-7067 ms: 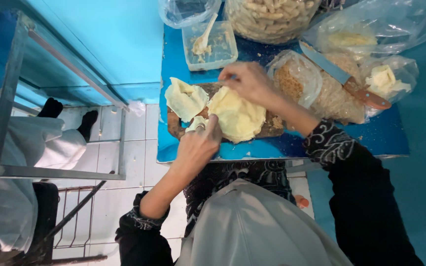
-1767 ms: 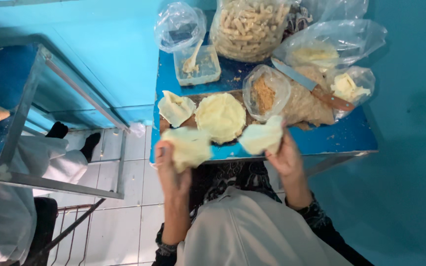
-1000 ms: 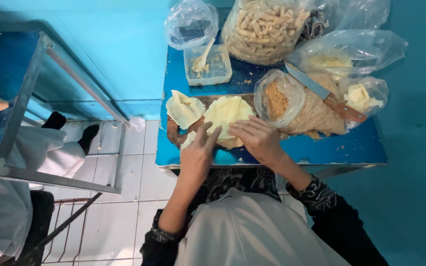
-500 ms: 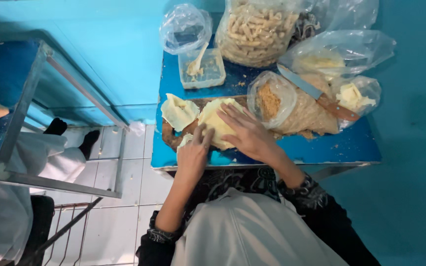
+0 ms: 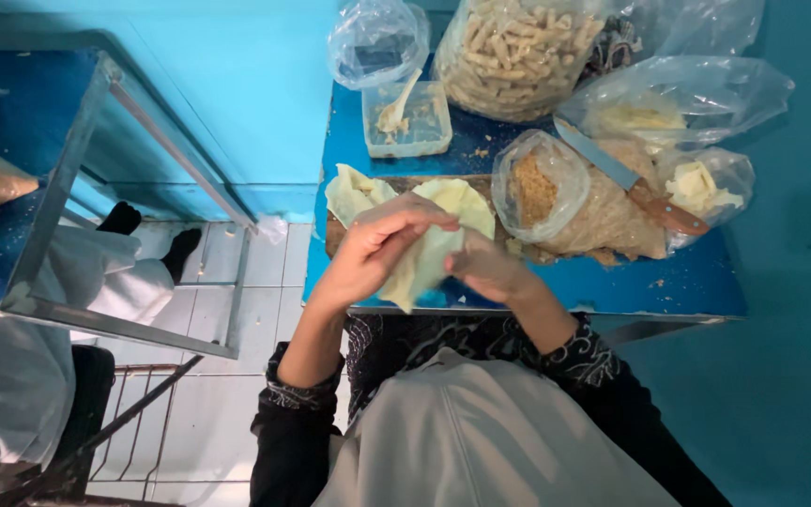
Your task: The person separates thin pale-yellow food sheets, tearing pieces from a round disc by hand and stacking the discs on a wooden board. They use a knife to cut and lift sheet edges, then continue peeling and stacking the sheets on the blue work table.
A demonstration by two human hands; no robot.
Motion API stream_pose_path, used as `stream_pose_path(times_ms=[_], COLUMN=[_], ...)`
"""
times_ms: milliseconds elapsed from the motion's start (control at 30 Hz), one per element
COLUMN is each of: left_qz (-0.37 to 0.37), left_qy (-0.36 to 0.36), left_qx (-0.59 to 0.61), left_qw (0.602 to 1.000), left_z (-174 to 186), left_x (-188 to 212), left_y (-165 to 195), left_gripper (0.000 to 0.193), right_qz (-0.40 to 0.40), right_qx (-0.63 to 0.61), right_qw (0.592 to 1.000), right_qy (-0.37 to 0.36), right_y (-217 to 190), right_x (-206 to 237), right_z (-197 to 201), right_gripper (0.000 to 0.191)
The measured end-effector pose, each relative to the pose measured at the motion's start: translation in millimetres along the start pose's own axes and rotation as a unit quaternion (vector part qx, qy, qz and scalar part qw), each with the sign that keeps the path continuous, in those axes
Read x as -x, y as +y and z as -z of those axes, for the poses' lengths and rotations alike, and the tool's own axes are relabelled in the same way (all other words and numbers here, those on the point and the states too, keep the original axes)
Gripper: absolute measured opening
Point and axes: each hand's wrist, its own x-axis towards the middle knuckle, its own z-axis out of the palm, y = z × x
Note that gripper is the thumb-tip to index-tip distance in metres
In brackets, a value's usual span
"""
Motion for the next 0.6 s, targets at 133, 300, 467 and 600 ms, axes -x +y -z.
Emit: stream_pose_path(times_ms=[133,300,467,600], left_qz=[-0.008,0.075,0.028,0.069], left_qy=[0.055,0.068,0.127,0.171], left_qx=[-0.047,-0.090,-0.223,-0.307], left_qw=[0.997,0.991,0.966,0.934], left_z=[-3.1,-22.8,-47.5,-54.8], left_x=[-4.6,17.9,16.2,5.3], left_y=[6.1,-1.9,-42.8,-78.7], left_gripper=[0.024,0.030,0.033,0.035], right_qz=[-0.053,-0.045,-0.004,0.028], right_qx=[0.020,0.139,0.439,0.525], right_qw=[0.991,0.972,0.876,0.818], right_qy=[0.122,0.186,0.200,0.234], right_y=[3.5,-29.4,-48.8,-37.6], right_x=[5.2,27.9,10.8,-18.2], right_z=[3.1,9.1,18.3,27.9], right_gripper=[0.042,0.033,0.027,0.022])
